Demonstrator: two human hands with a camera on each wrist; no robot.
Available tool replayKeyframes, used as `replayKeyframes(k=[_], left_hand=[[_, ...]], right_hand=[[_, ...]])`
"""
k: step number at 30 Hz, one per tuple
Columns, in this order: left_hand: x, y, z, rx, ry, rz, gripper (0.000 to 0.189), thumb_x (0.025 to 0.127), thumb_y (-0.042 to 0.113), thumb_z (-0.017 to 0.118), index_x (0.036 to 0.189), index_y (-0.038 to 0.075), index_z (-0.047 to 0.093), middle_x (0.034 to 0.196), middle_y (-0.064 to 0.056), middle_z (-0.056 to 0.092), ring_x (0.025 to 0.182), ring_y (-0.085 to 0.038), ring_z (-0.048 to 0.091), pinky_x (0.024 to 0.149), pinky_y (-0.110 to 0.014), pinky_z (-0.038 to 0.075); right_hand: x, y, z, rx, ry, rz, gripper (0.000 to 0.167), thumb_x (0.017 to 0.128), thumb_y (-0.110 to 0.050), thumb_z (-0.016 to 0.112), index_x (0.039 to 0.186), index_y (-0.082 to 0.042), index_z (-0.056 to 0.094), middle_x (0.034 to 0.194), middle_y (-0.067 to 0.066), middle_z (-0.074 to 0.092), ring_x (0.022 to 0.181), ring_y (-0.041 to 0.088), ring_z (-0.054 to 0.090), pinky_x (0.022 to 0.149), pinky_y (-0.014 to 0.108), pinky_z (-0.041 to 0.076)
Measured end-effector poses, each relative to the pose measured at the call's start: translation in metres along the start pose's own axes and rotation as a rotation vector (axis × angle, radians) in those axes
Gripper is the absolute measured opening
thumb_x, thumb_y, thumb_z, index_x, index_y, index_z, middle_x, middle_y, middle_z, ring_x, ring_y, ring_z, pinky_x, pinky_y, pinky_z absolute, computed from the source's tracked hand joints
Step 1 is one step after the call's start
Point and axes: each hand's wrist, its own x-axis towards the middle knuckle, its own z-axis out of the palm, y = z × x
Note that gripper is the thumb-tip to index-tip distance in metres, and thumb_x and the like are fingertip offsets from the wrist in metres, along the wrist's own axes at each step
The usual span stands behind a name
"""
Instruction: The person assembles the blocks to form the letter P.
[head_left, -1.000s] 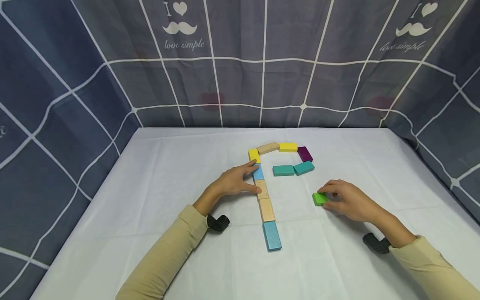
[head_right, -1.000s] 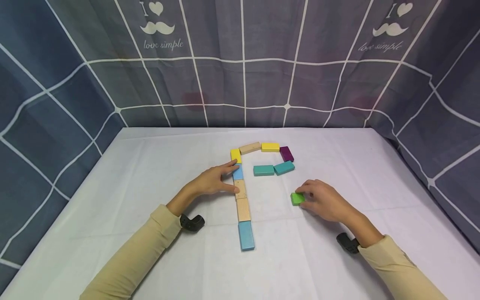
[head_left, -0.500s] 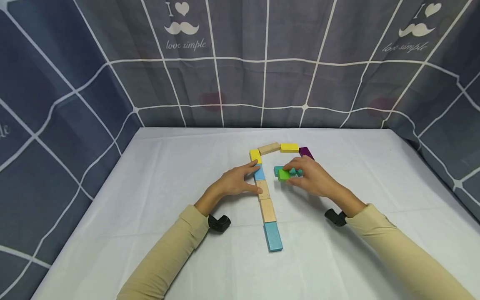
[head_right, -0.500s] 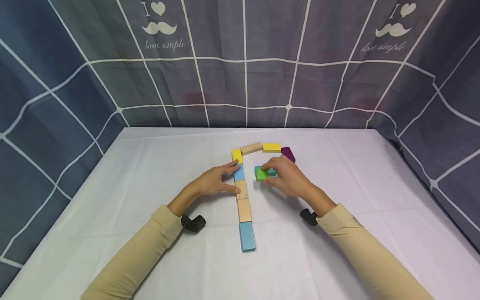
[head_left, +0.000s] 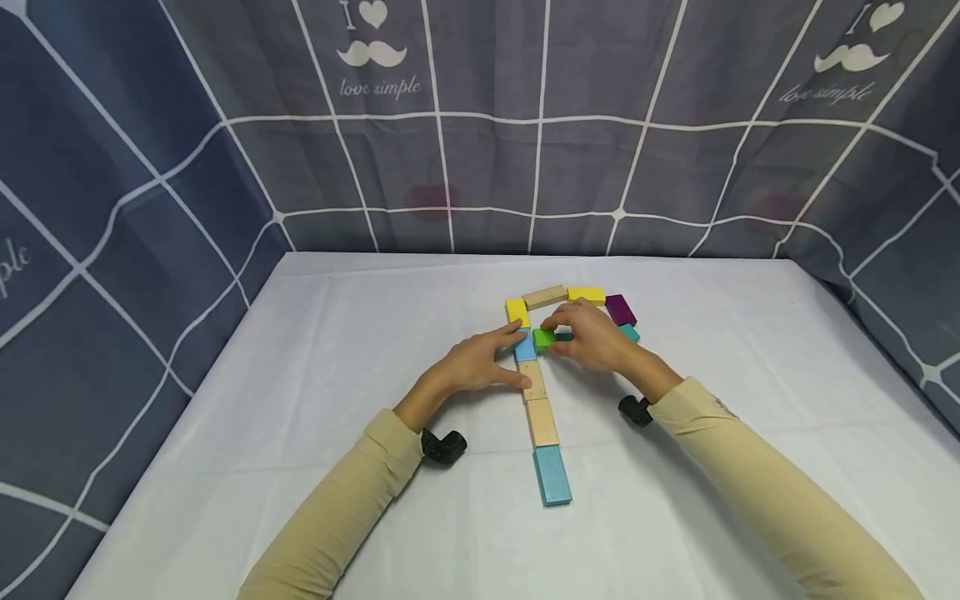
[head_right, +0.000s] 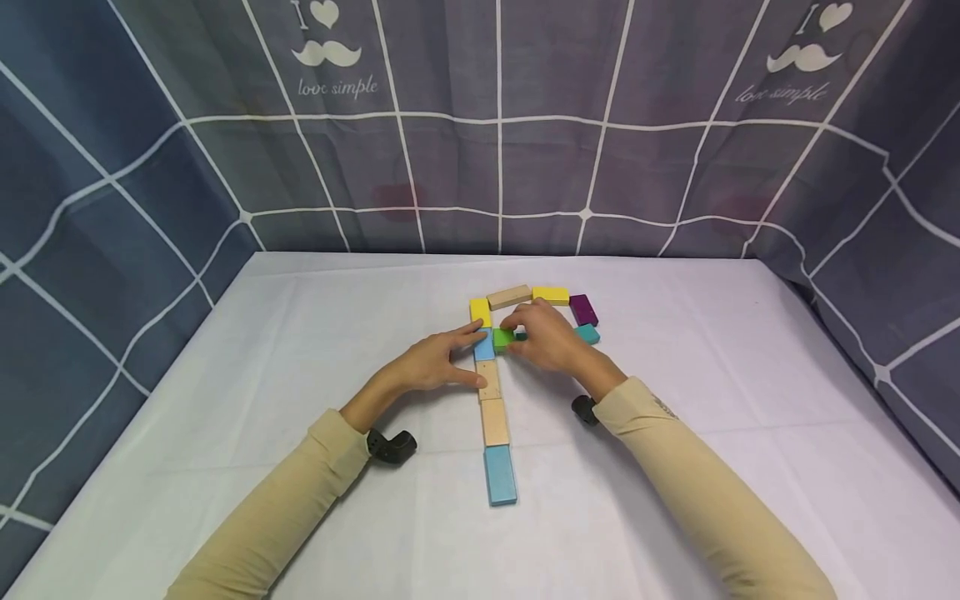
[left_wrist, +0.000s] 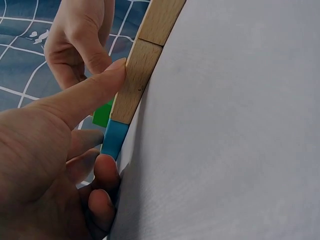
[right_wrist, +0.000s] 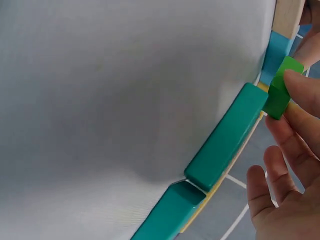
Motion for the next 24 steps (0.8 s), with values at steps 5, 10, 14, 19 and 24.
replayKeyframes(k=[5,10,14,19,24], left_hand=[[-0.0001,0.0004,-0.0012,0.015,-0.001,-0.003,0.085,0.082,0.049,0.078,0.153,0.02,0.04,0.162,0.01,0.021,0.146,-0.021,0.024,0.114,-0.049,0.027],[-0.0004,-0.0001,-0.0019,0.017,-0.004,0.0,0.085,0.082,0.049,0.078,0.153,0.02,0.04,0.162,0.009,0.021,0.147,-0.021,0.023,0.114,-0.049,0.027],[0.0001,-0.0009,-0.0019,0.016,-0.004,0.0,0.085,0.082,0.049,0.078,0.152,0.02,0.04,0.162,0.01,0.021,0.146,-0.021,0.024,0.114,-0.049,0.027],[0.0009,-0.0013,-0.0018,0.013,0.0,0.0,0.085,0.081,0.049,0.078,0.152,0.021,0.041,0.161,0.01,0.022,0.146,-0.02,0.024,0.114,-0.049,0.027],[0.002,-0.001,-0.0017,0.003,-0.003,0.003,0.085,0.081,0.049,0.078,0.152,0.021,0.041,0.162,0.01,0.022,0.146,-0.021,0.024,0.113,-0.05,0.027]], right_hand=[[0.0012,0.0048,0.0031,0.013,0.0,0.0,0.033,0.085,-0.009,0.077,0.116,-0.001,0.072,0.115,0.01,0.068,0.115,0.032,0.049,0.098,0.048,0.041],[0.003,0.0073,0.0062,0.011,0.001,-0.011,0.031,0.085,-0.008,0.077,0.114,0.0,0.073,0.114,0.011,0.068,0.117,0.033,0.048,0.1,0.05,0.039],[0.0046,0.0066,0.0069,0.004,-0.005,-0.004,0.031,0.085,-0.008,0.077,0.114,-0.001,0.073,0.115,0.011,0.069,0.115,0.032,0.049,0.099,0.048,0.04],[0.0042,0.0061,0.0071,0.004,-0.011,0.023,0.032,0.084,-0.009,0.078,0.115,-0.001,0.073,0.116,0.011,0.069,0.115,0.031,0.05,0.099,0.047,0.04],[0.0039,0.0087,0.0076,0.017,0.004,0.022,0.031,0.085,-0.011,0.078,0.114,0.0,0.073,0.114,0.011,0.069,0.114,0.03,0.051,0.098,0.047,0.041]])
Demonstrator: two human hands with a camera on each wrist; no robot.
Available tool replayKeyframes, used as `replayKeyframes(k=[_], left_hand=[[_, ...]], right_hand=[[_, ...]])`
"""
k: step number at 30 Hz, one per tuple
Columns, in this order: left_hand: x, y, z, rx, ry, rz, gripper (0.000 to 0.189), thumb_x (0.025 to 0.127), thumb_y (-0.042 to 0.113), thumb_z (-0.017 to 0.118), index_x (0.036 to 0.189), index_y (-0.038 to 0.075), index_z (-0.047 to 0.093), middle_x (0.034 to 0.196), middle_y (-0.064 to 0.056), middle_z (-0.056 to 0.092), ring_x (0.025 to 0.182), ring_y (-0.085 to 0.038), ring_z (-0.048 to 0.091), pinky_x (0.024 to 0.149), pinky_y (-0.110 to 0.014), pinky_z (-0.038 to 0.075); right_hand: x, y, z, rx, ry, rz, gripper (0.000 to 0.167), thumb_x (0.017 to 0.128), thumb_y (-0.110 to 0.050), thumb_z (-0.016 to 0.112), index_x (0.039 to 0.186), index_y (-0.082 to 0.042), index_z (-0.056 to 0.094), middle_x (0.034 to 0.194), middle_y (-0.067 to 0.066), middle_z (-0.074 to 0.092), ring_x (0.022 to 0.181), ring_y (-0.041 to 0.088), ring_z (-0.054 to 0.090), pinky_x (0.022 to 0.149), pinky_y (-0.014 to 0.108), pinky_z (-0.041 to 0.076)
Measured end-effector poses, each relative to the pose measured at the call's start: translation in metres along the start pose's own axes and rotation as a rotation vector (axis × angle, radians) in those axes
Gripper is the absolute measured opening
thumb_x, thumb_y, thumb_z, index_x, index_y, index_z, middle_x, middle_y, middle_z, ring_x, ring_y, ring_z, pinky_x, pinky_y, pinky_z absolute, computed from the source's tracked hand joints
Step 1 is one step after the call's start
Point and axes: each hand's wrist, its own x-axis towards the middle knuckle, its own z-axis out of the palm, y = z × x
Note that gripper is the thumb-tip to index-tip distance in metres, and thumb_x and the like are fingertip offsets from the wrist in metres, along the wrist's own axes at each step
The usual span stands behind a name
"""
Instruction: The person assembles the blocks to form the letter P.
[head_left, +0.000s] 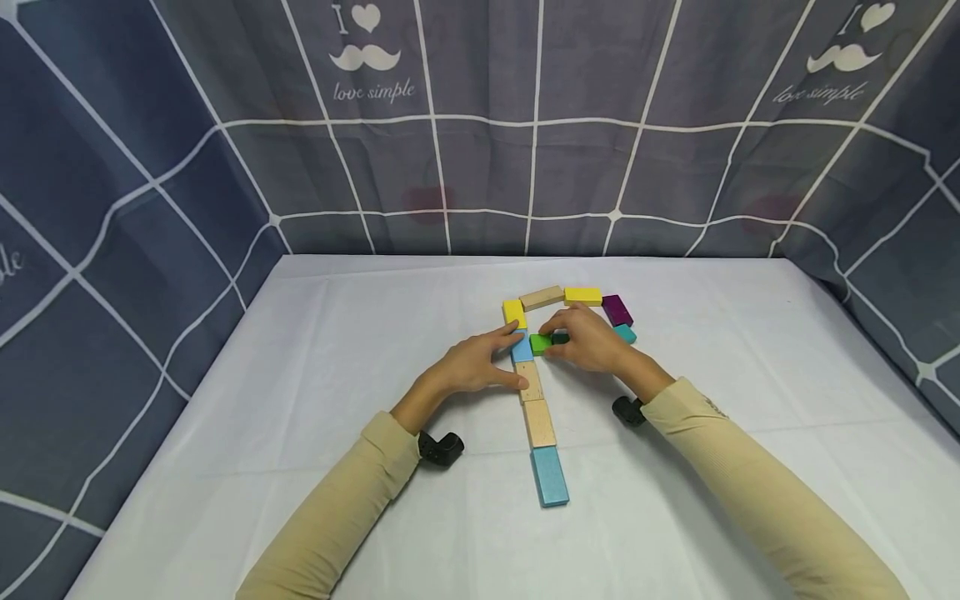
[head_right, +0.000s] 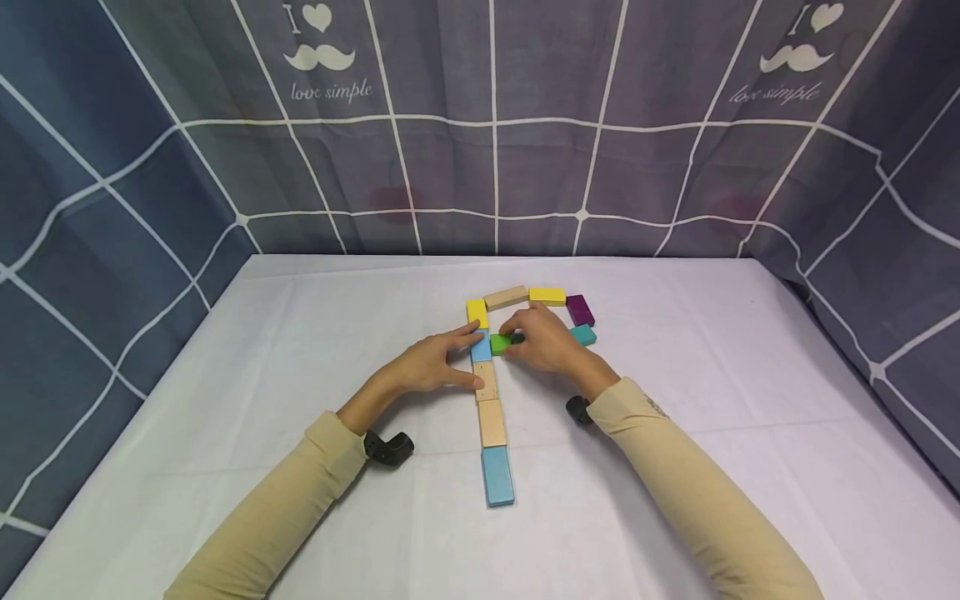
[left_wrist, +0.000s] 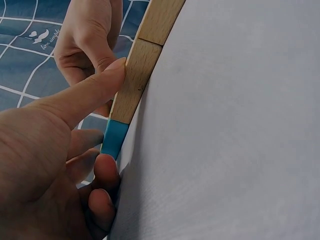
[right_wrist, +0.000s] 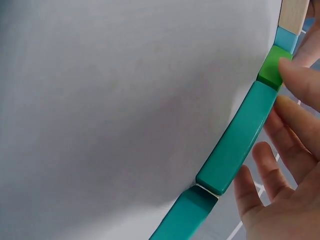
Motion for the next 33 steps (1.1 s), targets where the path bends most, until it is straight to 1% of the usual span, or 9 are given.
replayKeyframes(k=[6,11,15,22,30,33], left_hand=[[0.0002,-0.0006,-0.0002,0.003,0.0,-0.004,0.085,0.082,0.049,0.078,0.152,0.022,0.04,0.162,0.01,0.022,0.146,-0.022,0.024,0.113,-0.051,0.027],[-0.0002,0.0001,-0.0009,-0.003,-0.003,-0.005,0.085,0.081,0.049,0.078,0.153,0.021,0.04,0.162,0.009,0.021,0.146,-0.022,0.024,0.113,-0.051,0.026],[-0.0006,0.0001,-0.0006,-0.005,-0.006,-0.008,0.085,0.081,0.048,0.079,0.152,0.021,0.04,0.162,0.01,0.021,0.147,-0.022,0.023,0.114,-0.05,0.027],[-0.0002,-0.0004,-0.0006,-0.003,0.004,-0.005,0.085,0.081,0.048,0.079,0.152,0.021,0.041,0.161,0.009,0.022,0.146,-0.021,0.025,0.114,-0.048,0.027],[0.0003,-0.0011,-0.0017,0.001,0.011,0.022,0.085,0.081,0.046,0.08,0.153,0.021,0.04,0.161,0.006,0.023,0.146,-0.021,0.025,0.114,-0.045,0.027],[0.0006,-0.0027,-0.0016,-0.02,0.015,0.027,0.086,0.081,0.047,0.08,0.153,0.022,0.039,0.161,0.007,0.022,0.146,-0.02,0.024,0.115,-0.045,0.026]], right_hand=[[-0.0003,0.0012,0.0008,0.025,0.011,-0.002,0.031,0.085,-0.013,0.078,0.114,-0.001,0.073,0.113,0.01,0.07,0.111,0.028,0.052,0.096,0.045,0.042],[-0.0013,0.0021,0.0011,0.027,0.022,-0.024,0.029,0.085,-0.01,0.078,0.112,0.0,0.074,0.111,0.011,0.07,0.111,0.03,0.052,0.096,0.048,0.043],[-0.0021,0.0017,0.0019,0.036,0.025,-0.023,0.031,0.084,-0.01,0.079,0.112,0.0,0.073,0.111,0.011,0.07,0.112,0.03,0.052,0.097,0.048,0.042],[-0.0016,0.0019,0.0028,0.031,0.04,-0.015,0.038,0.084,-0.017,0.079,0.118,-0.001,0.071,0.121,0.012,0.066,0.121,0.033,0.049,0.103,0.051,0.039],[-0.0041,-0.0008,0.0012,0.054,0.064,-0.015,0.038,0.085,-0.019,0.078,0.119,-0.001,0.07,0.123,0.012,0.065,0.127,0.034,0.046,0.106,0.052,0.035],[-0.0049,-0.0019,0.0012,0.067,0.064,-0.009,0.038,0.086,-0.018,0.077,0.119,-0.001,0.07,0.123,0.013,0.064,0.127,0.033,0.045,0.106,0.052,0.035]])
